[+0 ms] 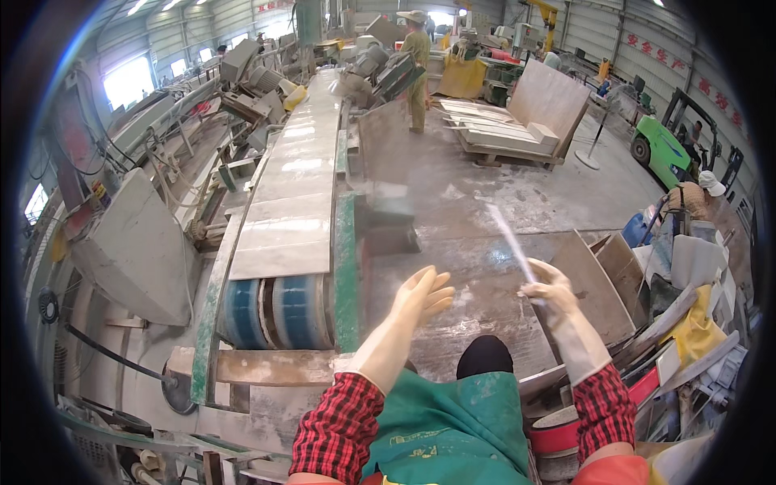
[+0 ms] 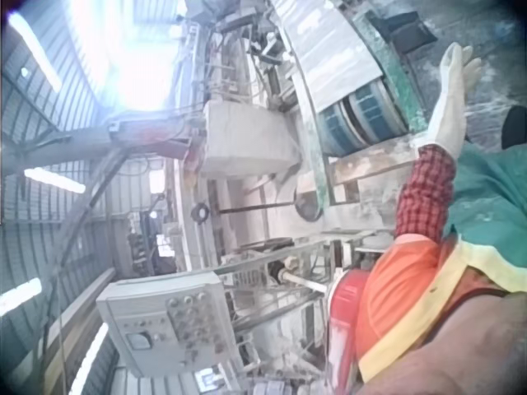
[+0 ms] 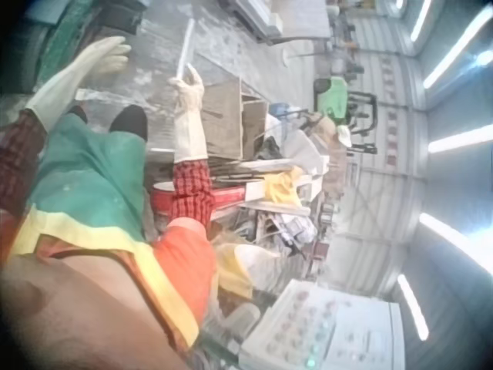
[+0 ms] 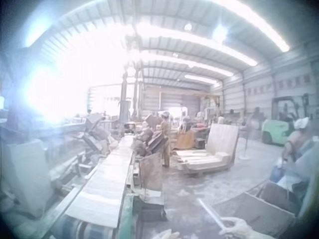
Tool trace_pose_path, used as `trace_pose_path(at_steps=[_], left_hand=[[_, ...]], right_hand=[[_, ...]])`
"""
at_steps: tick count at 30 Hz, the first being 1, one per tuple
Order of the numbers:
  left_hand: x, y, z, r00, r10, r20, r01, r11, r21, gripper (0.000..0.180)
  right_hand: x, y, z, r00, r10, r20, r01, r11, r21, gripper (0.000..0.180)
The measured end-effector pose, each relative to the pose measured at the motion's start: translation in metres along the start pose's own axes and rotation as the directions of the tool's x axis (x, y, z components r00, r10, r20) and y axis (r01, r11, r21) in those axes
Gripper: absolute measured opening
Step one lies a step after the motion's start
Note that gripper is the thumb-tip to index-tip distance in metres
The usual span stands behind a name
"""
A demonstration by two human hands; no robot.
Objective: The person repeatedly picks up rectangular panels from a conveyor belt and places them into a nearby bin. The person handles the panels one at a time, moving them from the moving belt to a collection area.
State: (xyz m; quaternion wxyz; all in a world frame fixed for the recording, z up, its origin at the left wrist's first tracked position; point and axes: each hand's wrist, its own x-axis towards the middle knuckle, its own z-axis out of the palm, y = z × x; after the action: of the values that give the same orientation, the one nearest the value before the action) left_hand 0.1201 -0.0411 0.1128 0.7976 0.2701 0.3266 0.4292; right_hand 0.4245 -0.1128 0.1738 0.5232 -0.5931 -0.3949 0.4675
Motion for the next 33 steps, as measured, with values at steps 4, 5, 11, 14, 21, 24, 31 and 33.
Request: trace_pose_path(at_steps=[4, 5, 11, 14, 21, 24, 31, 33], left_hand=[[-0.009, 0.02, 0.008, 0.991, 0.064, 0.12, -0.018, 0.937, -0.349, 0.058], [-0.014, 0.023, 0.009, 0.993, 0.116, -0.005, -0.112, 0.946, -0.304, 0.056], [-0.049, 0.049, -0.099, 0.843, 0.397, -0.362, -0.518, 0.778, -0.355, 0.04], [-0.06, 0.081, -0.142, 0.728, 0.329, -0.601, -0.617, 0.697, -0.365, 0.039], [-0.069, 0.091, -0.266, 0.599, 0.274, -0.753, -0.691, 0.651, -0.314, 0.044], [-0.062, 0.083, -0.278, 0.57, 0.236, -0.787, -0.677, 0.677, -0.288, 0.046], [-0.045, 0.085, -0.261, 0.537, 0.298, -0.79, -0.649, 0.744, -0.16, 0.044], [-0.042, 0.09, -0.258, 0.528, 0.304, -0.793, -0.631, 0.765, -0.128, 0.042]], right_hand=[[0.018, -0.02, 0.109, 0.842, -0.18, 0.51, 0.344, 0.905, -0.249, 0.082], [0.024, -0.02, 0.121, 0.741, -0.27, 0.615, 0.568, 0.74, -0.36, 0.077], [0.02, -0.051, 0.234, 0.29, -0.298, 0.91, 0.946, -0.052, -0.319, 0.065], [0.032, -0.048, 0.238, 0.309, -0.335, 0.89, 0.946, 0.016, -0.323, 0.065], [0.054, -0.001, 0.088, 0.681, -0.306, 0.665, 0.714, 0.073, -0.697, 0.06], [0.054, 0.051, -0.026, 0.827, -0.362, 0.429, 0.507, 0.154, -0.848, 0.062], [-0.068, 0.096, -0.232, 0.95, -0.17, -0.263, -0.104, 0.621, -0.777, 0.057], [-0.104, 0.117, -0.28, 0.918, -0.175, -0.355, -0.147, 0.683, -0.716, 0.055]])
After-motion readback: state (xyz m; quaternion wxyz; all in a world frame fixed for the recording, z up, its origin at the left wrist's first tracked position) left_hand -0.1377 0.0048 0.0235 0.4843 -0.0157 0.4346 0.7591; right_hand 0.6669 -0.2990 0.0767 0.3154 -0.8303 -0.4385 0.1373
